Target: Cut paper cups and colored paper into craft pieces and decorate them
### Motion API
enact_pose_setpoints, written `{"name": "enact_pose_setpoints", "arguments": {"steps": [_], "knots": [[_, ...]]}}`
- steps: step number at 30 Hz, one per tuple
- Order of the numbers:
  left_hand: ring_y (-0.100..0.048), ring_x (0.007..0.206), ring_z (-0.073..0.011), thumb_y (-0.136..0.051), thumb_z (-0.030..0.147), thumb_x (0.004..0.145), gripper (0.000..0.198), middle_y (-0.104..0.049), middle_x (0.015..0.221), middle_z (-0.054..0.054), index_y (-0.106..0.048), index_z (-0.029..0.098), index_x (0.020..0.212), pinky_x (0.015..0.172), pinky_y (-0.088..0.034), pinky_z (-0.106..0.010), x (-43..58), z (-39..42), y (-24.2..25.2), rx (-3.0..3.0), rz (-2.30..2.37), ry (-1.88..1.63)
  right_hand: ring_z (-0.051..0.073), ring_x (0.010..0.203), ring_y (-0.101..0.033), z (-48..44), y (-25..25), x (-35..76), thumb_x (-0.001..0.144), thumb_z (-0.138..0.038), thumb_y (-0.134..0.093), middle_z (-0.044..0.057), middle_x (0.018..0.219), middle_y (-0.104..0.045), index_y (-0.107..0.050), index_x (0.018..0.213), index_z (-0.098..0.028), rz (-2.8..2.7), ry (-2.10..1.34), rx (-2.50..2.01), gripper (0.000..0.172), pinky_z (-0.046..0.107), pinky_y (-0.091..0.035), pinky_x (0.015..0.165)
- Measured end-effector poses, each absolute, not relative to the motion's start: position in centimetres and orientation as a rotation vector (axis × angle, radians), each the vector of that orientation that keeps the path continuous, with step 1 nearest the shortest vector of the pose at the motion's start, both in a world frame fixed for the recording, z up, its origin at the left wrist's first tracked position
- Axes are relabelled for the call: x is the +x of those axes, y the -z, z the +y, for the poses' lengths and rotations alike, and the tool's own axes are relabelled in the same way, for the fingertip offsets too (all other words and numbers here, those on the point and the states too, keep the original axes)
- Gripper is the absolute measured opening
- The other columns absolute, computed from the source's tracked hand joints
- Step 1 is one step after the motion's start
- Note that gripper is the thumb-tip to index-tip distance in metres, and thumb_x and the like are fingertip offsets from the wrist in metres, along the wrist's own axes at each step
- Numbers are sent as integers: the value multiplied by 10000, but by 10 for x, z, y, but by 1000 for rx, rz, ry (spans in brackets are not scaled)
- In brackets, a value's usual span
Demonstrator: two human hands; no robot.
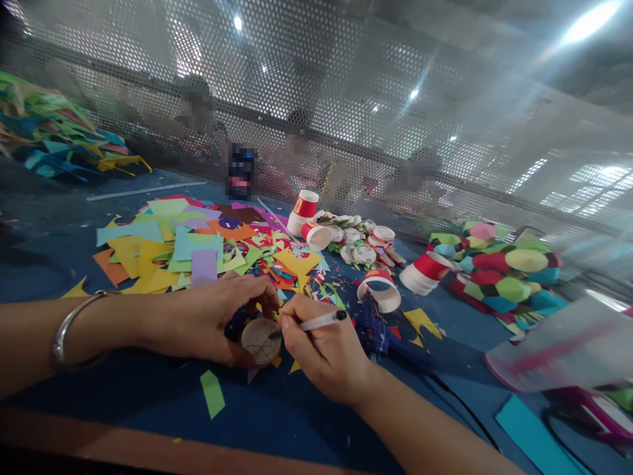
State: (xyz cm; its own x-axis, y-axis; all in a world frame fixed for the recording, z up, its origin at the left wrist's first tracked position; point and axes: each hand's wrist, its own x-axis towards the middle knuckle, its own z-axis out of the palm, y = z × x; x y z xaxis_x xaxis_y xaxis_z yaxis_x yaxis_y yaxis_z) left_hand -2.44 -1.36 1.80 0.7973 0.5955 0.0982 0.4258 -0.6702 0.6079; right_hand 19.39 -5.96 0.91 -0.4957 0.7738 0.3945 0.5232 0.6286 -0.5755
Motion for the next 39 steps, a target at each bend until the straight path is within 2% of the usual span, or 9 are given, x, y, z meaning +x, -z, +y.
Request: {"name": "enact_pose_setpoints", "arguments": {"steps": [39], "knots": [[-563, 1028, -252, -779, 444, 683, 587, -635, 1124, -40, -515, 218, 1157, 893, -350, -386, -27, -11, -14, 2392, 703, -393, 103, 538, -533, -63, -12, 196, 967, -192, -409, -8, 655, -552, -550, 782, -176, -2192, -503, -953, 234, 249, -394, 508]]}}
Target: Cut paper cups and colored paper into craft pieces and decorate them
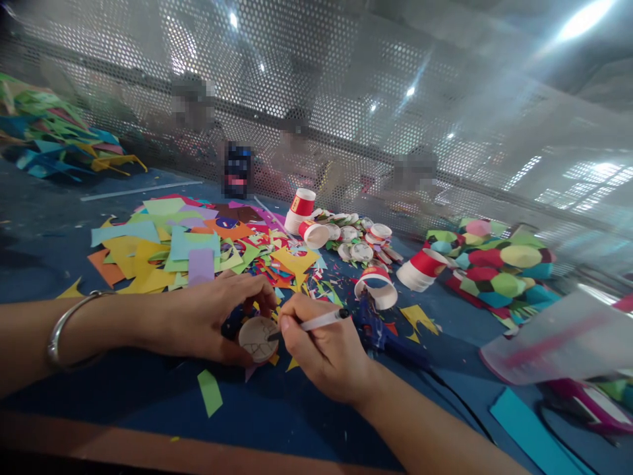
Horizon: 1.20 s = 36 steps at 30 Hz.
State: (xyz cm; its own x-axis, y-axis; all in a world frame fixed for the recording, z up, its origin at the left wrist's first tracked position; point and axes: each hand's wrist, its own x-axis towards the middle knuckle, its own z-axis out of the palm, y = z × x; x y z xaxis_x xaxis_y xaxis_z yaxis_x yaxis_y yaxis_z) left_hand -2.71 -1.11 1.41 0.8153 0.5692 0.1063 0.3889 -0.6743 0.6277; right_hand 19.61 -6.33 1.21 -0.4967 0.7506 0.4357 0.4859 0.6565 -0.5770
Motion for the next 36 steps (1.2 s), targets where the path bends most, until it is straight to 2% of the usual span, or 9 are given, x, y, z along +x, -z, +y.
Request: {"name": "enact_pose_setpoints", "arguments": {"steps": [19, 36], "knots": [[-557, 1024, -243, -778, 451, 689, 554, -640, 1102, -20, -540, 231, 1138, 894, -335, -379, -25, -10, -17, 2385, 721, -368, 114, 561, -510, -60, -9, 194, 959, -187, -413, -2, 671, -567, -556, 816, -174, -2227, -556, -926, 203, 264, -392, 531], [-541, 1024, -259, -770, 478, 688, 553, -623, 1124, -57, -550, 221, 1126, 860, -360, -379, -27, -9, -17, 2387, 689, -363, 109, 563, -522, -61, -11, 193, 969, -191, -415, -5, 679, -555, -553, 819, -181, -2202, -673, -916, 203, 248, -407, 518]]}}
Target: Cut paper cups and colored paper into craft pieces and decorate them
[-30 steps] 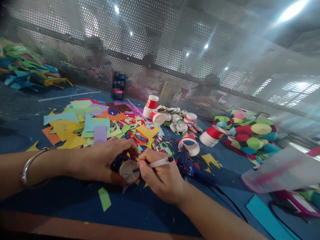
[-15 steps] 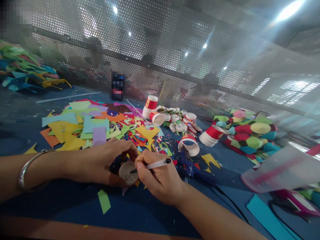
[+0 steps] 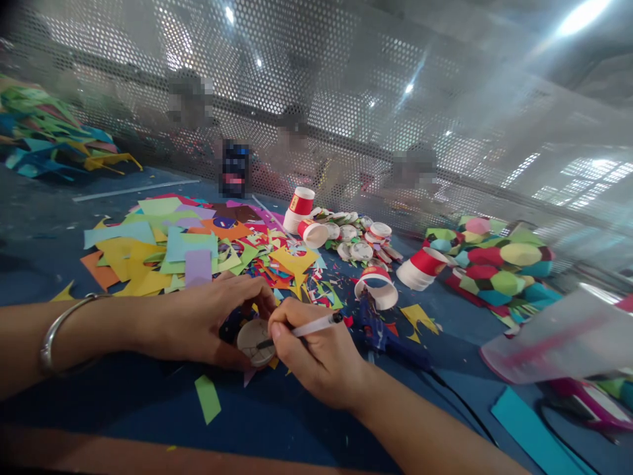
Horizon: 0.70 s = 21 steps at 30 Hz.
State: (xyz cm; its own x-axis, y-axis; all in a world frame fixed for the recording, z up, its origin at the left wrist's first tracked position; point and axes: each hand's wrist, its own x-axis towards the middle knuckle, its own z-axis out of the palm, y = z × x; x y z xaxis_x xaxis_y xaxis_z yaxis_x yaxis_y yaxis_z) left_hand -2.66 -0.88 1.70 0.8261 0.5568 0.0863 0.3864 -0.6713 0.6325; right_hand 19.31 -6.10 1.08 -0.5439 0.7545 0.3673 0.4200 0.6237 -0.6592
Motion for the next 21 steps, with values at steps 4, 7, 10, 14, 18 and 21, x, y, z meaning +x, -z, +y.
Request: {"name": "enact_pose_setpoints", "arguments": {"steps": [4, 7, 10, 14, 18, 21], "knots": [[-553, 1015, -250, -783, 464, 675, 570, -628, 1118, -44, -544, 223, 1134, 871, -354, -378, -27, -8, -16, 2372, 692, -373, 105, 551, -531, -61, -10, 193, 980, -203, -405, -6, 679, -549, -550, 823, -178, -2165, -667, -954, 215, 244, -396, 502], [-555, 1008, -252, -777, 477, 678, 557, -631, 1102, -45, -554, 216, 1117, 870, -354, -380, -27, -8, -17, 2385, 692, -370, 107, 556, -534, -60, -10, 193, 980, -199, -409, -6, 668, -552, -551, 815, -176, -2177, -653, -963, 219, 247, -397, 509], [-556, 1004, -256, -771, 475, 687, 535, -631, 1096, -49, -558, 216, 1104, 871, -356, -383, -26, -9, -18, 2393, 702, -357, 114, 567, -534, -59, -9, 192, 977, -195, -418, -3, 663, -564, -557, 813, -177, -2200, -640, -965, 216, 252, -402, 520], [-556, 997, -256, -779, 462, 675, 539, -629, 1080, -47, -556, 214, 1098, 879, -357, -388, -26, -9, -18, 2394, 715, -363, 116, 563, -528, -58, -8, 193, 984, -201, -406, -5, 659, -561, -549, 812, -183, -2198, -641, -963, 224, 254, -403, 518], [-554, 1003, -264, -779, 472, 666, 556, -627, 1104, -56, -553, 210, 1101, 865, -368, -389, -25, -8, -17, 2386, 722, -365, 114, 561, -526, -58, -8, 195, 987, -210, -402, -6, 673, -552, -541, 814, -190, -2185, -653, -976, 223, 251, -401, 508], [-570, 986, -260, -780, 460, 665, 552, -643, 1099, -53, -548, 209, 1099, 863, -371, -390, -25, -7, -16, 2382, 711, -375, 115, 563, -524, -58, -8, 196, 985, -210, -403, -8, 665, -548, -537, 804, -190, -2175, -645, -973, 226, 251, -403, 508]]}}
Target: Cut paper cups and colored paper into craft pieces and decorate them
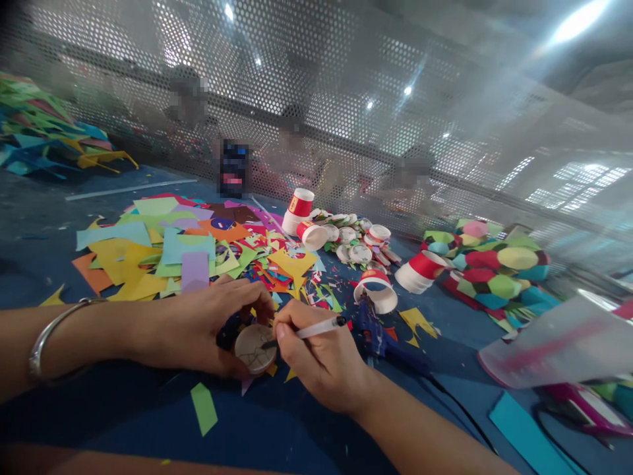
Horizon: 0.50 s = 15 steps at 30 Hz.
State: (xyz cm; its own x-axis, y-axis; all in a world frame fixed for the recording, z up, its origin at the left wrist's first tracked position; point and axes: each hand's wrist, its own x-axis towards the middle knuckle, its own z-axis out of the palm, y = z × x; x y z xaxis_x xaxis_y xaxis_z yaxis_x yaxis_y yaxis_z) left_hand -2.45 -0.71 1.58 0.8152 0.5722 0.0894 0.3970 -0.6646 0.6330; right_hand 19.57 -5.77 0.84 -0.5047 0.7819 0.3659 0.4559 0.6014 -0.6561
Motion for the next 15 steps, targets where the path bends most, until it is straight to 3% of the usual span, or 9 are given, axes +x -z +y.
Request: {"name": "enact_pose_setpoints", "arguments": {"steps": [15], "knots": [[-583, 997, -254, -784, 442, 677, 541, -656, 1110, -36, -539, 219, 1104, 854, -359, -379, -27, -11, -19, 2411, 697, -389, 114, 562, -535, -61, -9, 194, 982, -220, -408, -3, 664, -564, -560, 813, -189, -2161, -614, -986, 229, 246, -417, 499]]}}
